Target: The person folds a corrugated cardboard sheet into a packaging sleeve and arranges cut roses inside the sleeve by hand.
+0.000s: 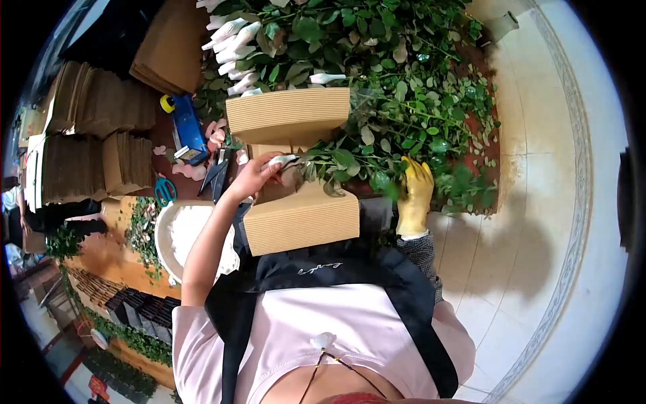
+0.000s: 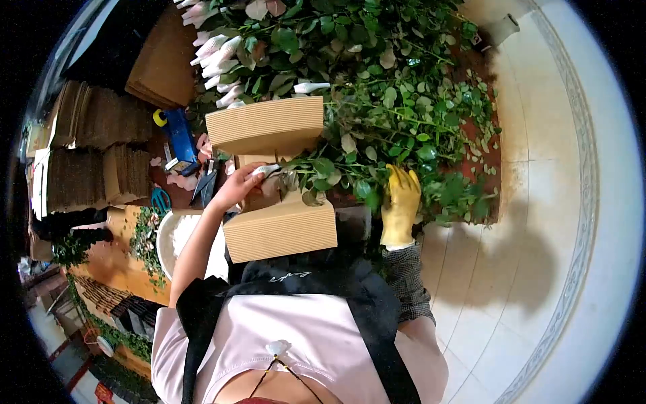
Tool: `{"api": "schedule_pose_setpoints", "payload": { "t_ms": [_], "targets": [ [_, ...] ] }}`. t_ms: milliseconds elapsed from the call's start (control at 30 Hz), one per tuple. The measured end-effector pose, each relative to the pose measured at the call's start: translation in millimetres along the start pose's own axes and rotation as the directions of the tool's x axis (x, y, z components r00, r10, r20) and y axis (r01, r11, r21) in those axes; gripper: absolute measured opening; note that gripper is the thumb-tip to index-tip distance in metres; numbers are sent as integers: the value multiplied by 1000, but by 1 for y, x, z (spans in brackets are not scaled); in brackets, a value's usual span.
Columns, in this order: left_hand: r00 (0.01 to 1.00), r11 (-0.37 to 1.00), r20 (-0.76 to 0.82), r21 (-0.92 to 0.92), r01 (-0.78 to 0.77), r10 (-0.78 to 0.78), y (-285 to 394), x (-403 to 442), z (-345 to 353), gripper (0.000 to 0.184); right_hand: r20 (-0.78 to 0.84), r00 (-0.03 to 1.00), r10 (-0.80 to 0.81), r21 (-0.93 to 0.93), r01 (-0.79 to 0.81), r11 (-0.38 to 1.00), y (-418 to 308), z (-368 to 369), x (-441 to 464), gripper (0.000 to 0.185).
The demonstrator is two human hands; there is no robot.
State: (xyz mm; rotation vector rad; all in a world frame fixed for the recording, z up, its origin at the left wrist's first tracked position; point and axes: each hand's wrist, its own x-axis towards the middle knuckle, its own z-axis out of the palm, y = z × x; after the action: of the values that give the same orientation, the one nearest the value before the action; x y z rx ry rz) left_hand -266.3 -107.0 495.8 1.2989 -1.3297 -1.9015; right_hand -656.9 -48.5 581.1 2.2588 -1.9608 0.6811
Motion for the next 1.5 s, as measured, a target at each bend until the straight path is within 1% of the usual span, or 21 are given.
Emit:
{"api": "schedule_pose_setpoints", "payload": {
  "t_ms": [133, 167, 267, 333, 400, 467, 533, 600, 667, 733, 800, 933, 1000, 1033, 1133, 1200, 1267, 1333, 1433, 1467, 1500],
  "targets": [
    [984, 991, -133, 40, 128, -122, 12, 10, 1, 43, 226, 974, 17, 86, -38, 996, 41, 3, -1, 22],
    [988, 994, -109, -8, 112, -112, 5, 12, -1, 43, 47, 997, -58, 252, 44, 967, 52, -2, 2, 20],
    [990, 994, -99, 35, 102, -98, 9, 10, 2, 45, -6, 994, 113, 427, -100, 899, 53, -25, 14, 24],
    [986, 993, -123, -14, 114, -115, 7, 13, 1, 51, 134, 991, -2, 186, -23, 982, 79, -38, 21, 31],
    [989, 998, -136, 24, 54, -50, -5, 15, 2, 47, 219, 951, 219, -336, -137, 932, 91, -41, 28, 29],
    [965, 891, -103, 419, -178, 241, 3, 1, 8, 35, -124, 992, -38, -208, 11, 978, 78, -75, 38, 29],
    [963, 884, -73, 418, -209, 261, 1, -11, 12, 35, -83, 994, 70, 152, -56, 987, 64, -86, 40, 33],
    [961, 855, -23, 464, -233, 275, -3, -15, 13, 37, 20, 999, -36, 286, 29, 958, 33, -77, 45, 37],
    [970, 896, -40, 394, -205, 239, -19, -16, 13, 36, -66, 969, -239, 194, 247, 949, 15, -37, 37, 38],
    [936, 795, 28, 518, -315, 352, 20, -33, 21, 34, 79, 979, -190, 2, 190, 982, 18, 20, 16, 38],
    [978, 771, 44, 608, -188, 203, 10, -29, 12, 35, 220, 968, -123, -117, 151, 982, 21, 64, -7, 28],
    [935, 850, -93, 455, -265, 342, -11, -31, 15, 49, 256, 965, -50, -168, 95, 981, 19, 67, -13, 28],
    [951, 688, 0, 691, -223, 309, 2, -34, 15, 36, 257, 965, -45, -168, 91, 982, 12, 66, -12, 29],
    [911, 465, 126, 827, -315, 393, 10, -34, 15, 29, 156, 984, 82, 527, -153, 836, 13, 80, -17, 29],
    [848, -60, 368, 925, -375, 382, 37, -35, 20, 15, 188, 972, -141, 132, 117, 984, 32, 81, -21, 28],
    [796, -75, 344, 931, -356, 498, 20, -28, 18, 16, 322, 924, -206, 467, 34, 884, 54, 99, -28, 24],
    [911, 32, 311, 943, -332, 271, 28, -35, 17, 17, 293, 927, -232, 714, -51, 698, 84, 130, -49, 23],
    [880, 142, 334, 906, -398, 337, 17, -32, 12, 21, 719, 693, -52, 411, -364, 836, 49, 63, -9, 42],
    [835, 95, 367, 893, -439, 411, 25, -25, 14, 26, 896, 388, -215, 442, -749, 494, 70, 26, 37, 65],
    [823, 21, 372, 907, -420, 430, 31, -26, 16, 28, 699, 608, -376, 691, -711, 134, 95, 36, 40, 58],
    [846, 37, 345, 919, -393, 407, 21, -22, 12, 24, 729, 671, -135, 676, -673, 300, 106, 52, 57, 58]
  ]
}}
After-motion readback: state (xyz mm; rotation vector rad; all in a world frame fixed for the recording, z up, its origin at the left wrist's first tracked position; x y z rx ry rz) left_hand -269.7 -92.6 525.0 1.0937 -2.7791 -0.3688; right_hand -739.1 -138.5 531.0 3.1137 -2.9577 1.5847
